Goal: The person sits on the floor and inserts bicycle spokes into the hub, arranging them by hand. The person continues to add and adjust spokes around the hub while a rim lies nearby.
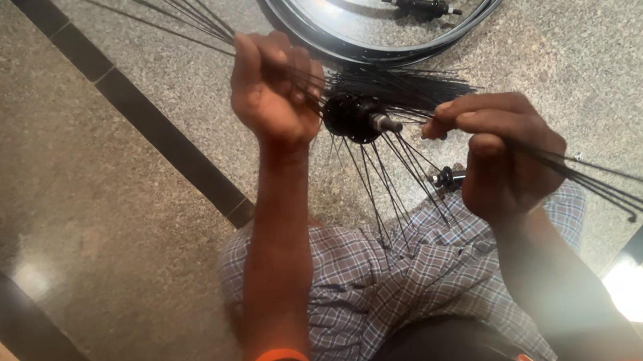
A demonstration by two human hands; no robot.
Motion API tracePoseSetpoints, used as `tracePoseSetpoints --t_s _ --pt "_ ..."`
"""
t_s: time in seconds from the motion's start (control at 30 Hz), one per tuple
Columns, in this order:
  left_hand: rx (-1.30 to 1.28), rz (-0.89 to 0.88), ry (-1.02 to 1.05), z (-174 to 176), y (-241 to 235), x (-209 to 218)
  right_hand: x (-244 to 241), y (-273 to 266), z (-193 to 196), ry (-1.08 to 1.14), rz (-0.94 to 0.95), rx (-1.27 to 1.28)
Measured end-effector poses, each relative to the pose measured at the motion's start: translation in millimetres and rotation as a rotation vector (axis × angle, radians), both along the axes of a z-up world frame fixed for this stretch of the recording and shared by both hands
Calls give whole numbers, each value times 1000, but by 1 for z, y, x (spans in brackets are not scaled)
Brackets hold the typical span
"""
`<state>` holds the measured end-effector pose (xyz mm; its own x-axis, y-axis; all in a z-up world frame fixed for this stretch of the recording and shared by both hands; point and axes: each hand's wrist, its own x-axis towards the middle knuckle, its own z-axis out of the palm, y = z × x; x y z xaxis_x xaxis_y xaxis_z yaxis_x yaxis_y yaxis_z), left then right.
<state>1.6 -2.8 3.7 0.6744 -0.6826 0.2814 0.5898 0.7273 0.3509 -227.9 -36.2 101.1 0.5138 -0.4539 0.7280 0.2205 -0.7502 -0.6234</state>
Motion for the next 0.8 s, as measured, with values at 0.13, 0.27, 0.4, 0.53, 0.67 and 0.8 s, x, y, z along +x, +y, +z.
tracePoseSetpoints --t_s 0.13,0.27,0.4,0.53,0.67,0.8 --pt "44 15 55 -2 -1 1 1 1 -3 8 39 -35" --pt "67 32 91 -4 -2 3 0 0 -3 64 44 -92" --pt "39 8 111 -6 -3 4 9 -10 -1 116 12 -251" --pt "84 5 115 -6 -6 3 24 -27 7 557 -57 -383" --pt "169 2 158 -4 -4 4 26 -40 26 1210 -192 -171" --pt "200 -36 198 -4 -6 10 9 -46 47 538 -17 -193"
